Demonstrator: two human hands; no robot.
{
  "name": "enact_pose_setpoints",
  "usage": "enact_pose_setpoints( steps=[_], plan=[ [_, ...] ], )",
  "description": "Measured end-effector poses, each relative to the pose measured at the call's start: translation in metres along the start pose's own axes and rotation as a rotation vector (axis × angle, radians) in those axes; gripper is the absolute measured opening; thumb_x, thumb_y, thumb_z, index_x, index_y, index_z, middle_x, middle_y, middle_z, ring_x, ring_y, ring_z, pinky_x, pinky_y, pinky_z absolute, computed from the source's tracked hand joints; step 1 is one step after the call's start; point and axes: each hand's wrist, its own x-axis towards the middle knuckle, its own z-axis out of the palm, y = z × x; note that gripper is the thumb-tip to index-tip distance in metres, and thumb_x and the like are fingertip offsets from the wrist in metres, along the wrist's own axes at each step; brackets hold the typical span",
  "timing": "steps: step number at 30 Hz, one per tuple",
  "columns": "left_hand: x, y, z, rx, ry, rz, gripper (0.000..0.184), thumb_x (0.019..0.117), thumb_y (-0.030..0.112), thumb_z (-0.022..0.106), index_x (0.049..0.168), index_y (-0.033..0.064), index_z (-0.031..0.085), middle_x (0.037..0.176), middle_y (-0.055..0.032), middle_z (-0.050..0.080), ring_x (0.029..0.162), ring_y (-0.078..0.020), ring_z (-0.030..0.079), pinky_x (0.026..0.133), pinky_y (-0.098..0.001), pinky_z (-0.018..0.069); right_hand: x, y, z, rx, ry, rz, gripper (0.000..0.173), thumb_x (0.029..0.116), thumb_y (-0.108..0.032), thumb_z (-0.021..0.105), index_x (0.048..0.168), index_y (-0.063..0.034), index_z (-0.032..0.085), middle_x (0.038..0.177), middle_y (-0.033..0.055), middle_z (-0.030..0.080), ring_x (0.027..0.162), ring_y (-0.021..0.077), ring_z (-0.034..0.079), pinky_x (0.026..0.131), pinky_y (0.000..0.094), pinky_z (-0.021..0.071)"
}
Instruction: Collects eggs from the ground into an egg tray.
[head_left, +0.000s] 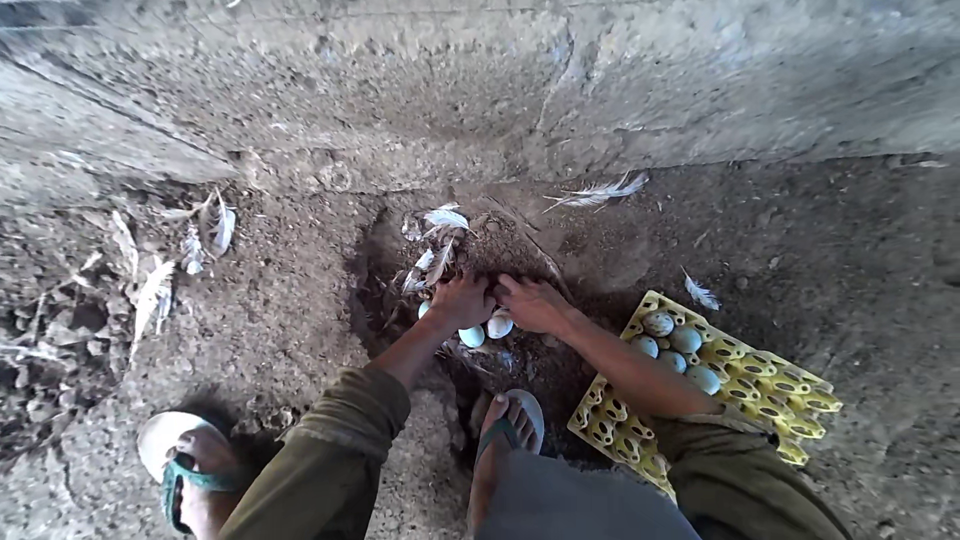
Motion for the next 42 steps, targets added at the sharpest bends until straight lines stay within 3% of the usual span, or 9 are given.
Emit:
enact_pose_setpoints(
  steps=[3, 7, 12, 20, 23, 27, 32, 38, 42],
  plan=[
    [0.000, 0.002, -0.001, 0.018, -0.062, -0.017, 0.046, 0.1045, 0.041, 0.045, 0.138, 0.0119, 0.055, 0.121, -0.0220, 0.066, 0.114, -0.0436, 0.064, 0.089, -0.0653, 0.0504, -0.007, 0.012, -0.007, 0.152, 0.065, -0.004, 0.045, 0.1005, -0.018, 0.060, 0.145, -0.0219, 0.057, 0.153, 0.0217, 0.043, 0.111, 0.0428, 0.065, 0.087, 0.0613, 0.0561],
    [0.000, 0.003, 0.005, 0.042, -0.140, -0.003, 0.050, 0.1049, 0.039, 0.051, 0.152, 0.0215, 0.048, 0.152, -0.0224, 0.043, 0.120, -0.0456, 0.060, 0.092, -0.0667, 0.0510, -0.026, 0.047, -0.005, 0.790, 0.405, 0.026, 0.050, 0.0943, -0.011, 0.067, 0.143, -0.0176, 0.058, 0.144, 0.0152, 0.054, 0.121, 0.0301, 0.062, 0.098, 0.0513, 0.0555],
    [0.004, 0.012, 0.004, 0.119, -0.167, -0.027, 0.063, 0.0961, 0.029, 0.068, 0.154, 0.0207, 0.044, 0.155, -0.0226, 0.039, 0.117, -0.0476, 0.060, 0.088, -0.0676, 0.0518, -0.046, 0.056, 0.008, 1.582, 0.420, 0.060, 0.049, 0.0995, -0.011, 0.052, 0.148, -0.0181, 0.048, 0.104, 0.0115, 0.065, 0.074, 0.0171, 0.064, 0.067, 0.0330, 0.0571],
    [-0.005, 0.023, -0.001, 0.127, -0.157, -0.094, 0.055, 0.0989, 0.029, 0.060, 0.152, 0.0223, 0.048, 0.153, -0.0237, 0.042, 0.117, -0.0475, 0.060, 0.089, -0.0682, 0.0505, -0.034, 0.043, 0.003, 1.983, 0.460, -0.037, 0.035, 0.1014, -0.023, 0.028, 0.126, -0.0141, 0.052, 0.095, 0.0097, 0.067, 0.075, 0.0233, 0.069, 0.065, 0.0384, 0.0609],
    [-0.010, 0.014, -0.015, 0.023, -0.118, -0.133, 0.049, 0.1025, 0.034, 0.054, 0.150, 0.0238, 0.050, 0.150, -0.0254, 0.045, 0.117, -0.0473, 0.060, 0.092, -0.0678, 0.0500, -0.028, 0.044, -0.004, 1.641, 0.554, 0.150, 0.027, 0.1080, -0.024, 0.044, 0.113, -0.0031, 0.062, 0.091, 0.0101, 0.064, 0.074, 0.0204, 0.066, 0.070, 0.0402, 0.0605],
    [-0.010, -0.010, -0.036, -0.181, -0.020, -0.092, 0.041, 0.1063, 0.031, 0.048, 0.147, 0.0258, 0.054, 0.137, -0.0225, 0.058, 0.120, -0.0425, 0.061, 0.095, -0.0661, 0.0491, -0.012, 0.022, -0.014, 0.661, 0.318, 0.265, 0.040, 0.1005, -0.039, 0.062, 0.129, -0.0108, 0.065, 0.124, 0.0151, 0.069, 0.112, 0.0338, 0.068, 0.095, 0.0593, 0.0537],
    [-0.001, -0.021, -0.048, -0.514, 0.031, -0.033, 0.034, 0.1097, 0.021, 0.040, 0.135, 0.0123, 0.060, 0.121, -0.0204, 0.066, 0.112, -0.0341, 0.064, 0.096, -0.0583, 0.0488, 0.009, -0.024, -0.038, 0.291, 0.021, 0.327, 0.047, 0.0952, -0.038, 0.070, 0.126, -0.0017, 0.067, 0.132, 0.0240, 0.063, 0.123, 0.0442, 0.059, 0.095, 0.0656, 0.0478],
    [0.003, -0.001, -0.034, -0.251, -0.112, 0.018, 0.035, 0.1058, 0.034, 0.051, 0.131, 0.0142, 0.063, 0.128, -0.0210, 0.063, 0.116, -0.0374, 0.063, 0.098, -0.0622, 0.0493, -0.021, 0.036, -0.024, 0.925, 0.226, 0.208, 0.054, 0.0900, -0.038, 0.077, 0.133, -0.0087, 0.062, 0.122, 0.0183, 0.068, 0.110, 0.0335, 0.067, 0.094, 0.0588, 0.0536],
    [-0.003, 0.033, -0.006, 0.087, -0.280, -0.099, 0.068, 0.0943, 0.069, 0.054, 0.141, 0.0198, 0.061, 0.153, -0.0260, 0.043, 0.130, -0.0490, 0.052, 0.099, -0.0699, 0.0458, -0.069, 0.058, -0.008, 1.583, 0.315, 0.059, 0.053, 0.0991, -0.015, 0.056, 0.149, -0.0167, 0.039, 0.114, 0.0146, 0.064, 0.073, 0.0231, 0.068, 0.065, 0.0406, 0.0610]
  ],
)
